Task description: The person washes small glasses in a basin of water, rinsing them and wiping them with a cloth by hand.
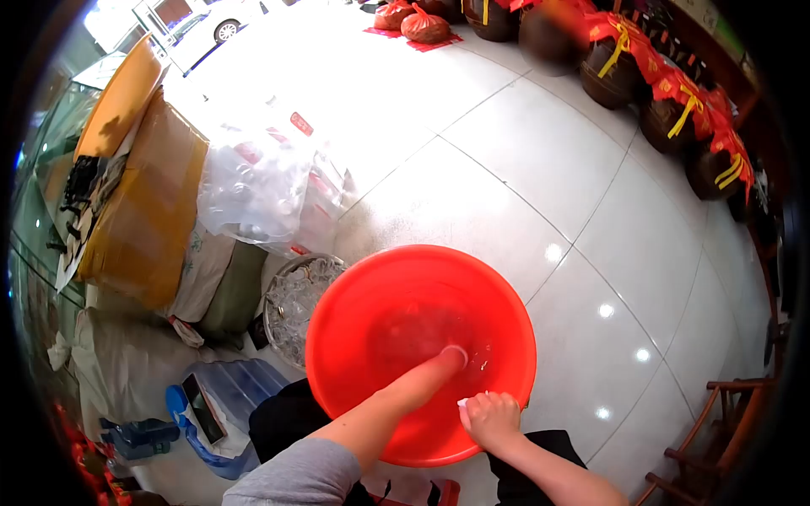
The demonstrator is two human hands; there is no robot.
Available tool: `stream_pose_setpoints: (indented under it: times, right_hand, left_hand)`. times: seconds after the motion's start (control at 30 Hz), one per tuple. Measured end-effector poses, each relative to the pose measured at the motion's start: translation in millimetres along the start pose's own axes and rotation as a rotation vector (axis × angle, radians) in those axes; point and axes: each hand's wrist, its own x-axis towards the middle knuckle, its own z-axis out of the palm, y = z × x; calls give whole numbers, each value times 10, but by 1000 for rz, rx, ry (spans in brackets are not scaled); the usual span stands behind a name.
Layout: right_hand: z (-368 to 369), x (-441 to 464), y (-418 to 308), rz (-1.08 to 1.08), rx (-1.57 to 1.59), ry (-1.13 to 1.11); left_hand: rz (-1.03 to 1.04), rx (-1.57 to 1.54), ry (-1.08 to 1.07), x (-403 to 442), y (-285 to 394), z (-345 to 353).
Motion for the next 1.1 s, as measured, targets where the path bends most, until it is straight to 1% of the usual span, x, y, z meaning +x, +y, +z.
stream_pose_setpoints:
  times: [0.23,0.3,0.4,0.43,0.5,0.53,0.57,0.6,0.63,0.67,0.7,0.73,0.77,0.83,0.87,0.9,0.93,0.97,1.0,1.03,1.07,1.1]
  right_hand:
    - [19,-19,2,2,-21,58]
    - [43,-36,-1,6,-10,83]
    - [63,-41,14,13,-33,49]
    - [59,-29,14,-2,-36,75]
    - [74,-41,13,22,-47,30]
    - [83,-40,16,40,-35,47]
    - [98,-22,24,36,-41,63]
    - [110,-15,31,51,-59,39]
    - [105,-27,24,66,-72,10]
    - [79,-18,13,70,-64,-15]
    - [109,-1,14,126,-37,-75]
    - [113,11,-5,116,-49,-54]
    - [101,-5,24,112,-69,-34]
    - [152,17,72,132,-63,-23]
    - [164,7,54,131,-49,-31]
    - [94,15,16,150,-2,-47]
    - [-47,56,-42,201,67,-163]
    - [-177,104,-84,254,132,-275]
    - [-159,153,-109,353,232,-109]
    - [-103,208,-129,454,330,57]
    - [-136,285,-169,439,428,183]
    - [-188,385,-213,429,525,305]
  left_hand:
    - [-40,2,-201,-97,39,87]
    - [-51,-3,-248,-219,94,-33]
    - [-87,-31,-312,-515,184,-311]
    - [-107,-47,-333,-646,210,-426]
    - [-138,-127,-372,-967,243,-700]
    - [-130,-214,-371,-1133,223,-832]
    - [-99,-341,-319,-1282,200,-919]
    - [88,-628,-151,-1389,107,-880]
    - [85,-622,-142,-1435,94,-807]
    - [-71,-284,-31,-1498,92,-647]
    - [-224,51,75,-1570,85,-439]
    - [-109,134,250,-1647,11,-172]
    - [-99,124,263,-1568,66,-37]
    - [-79,-173,218,-1529,-31,139]
    - [-91,-350,357,-1373,-107,299]
    - [-67,-435,449,-1697,48,95]
    - [-36,-518,544,-2047,191,-245]
    - [100,-541,625,-2040,109,-318]
    - [134,-799,699,-2216,149,-413]
    - [172,-1103,639,-2369,169,-549]
    - [100,-1398,556,-2633,240,-741]
    - [303,-1423,561,-2694,135,-755]
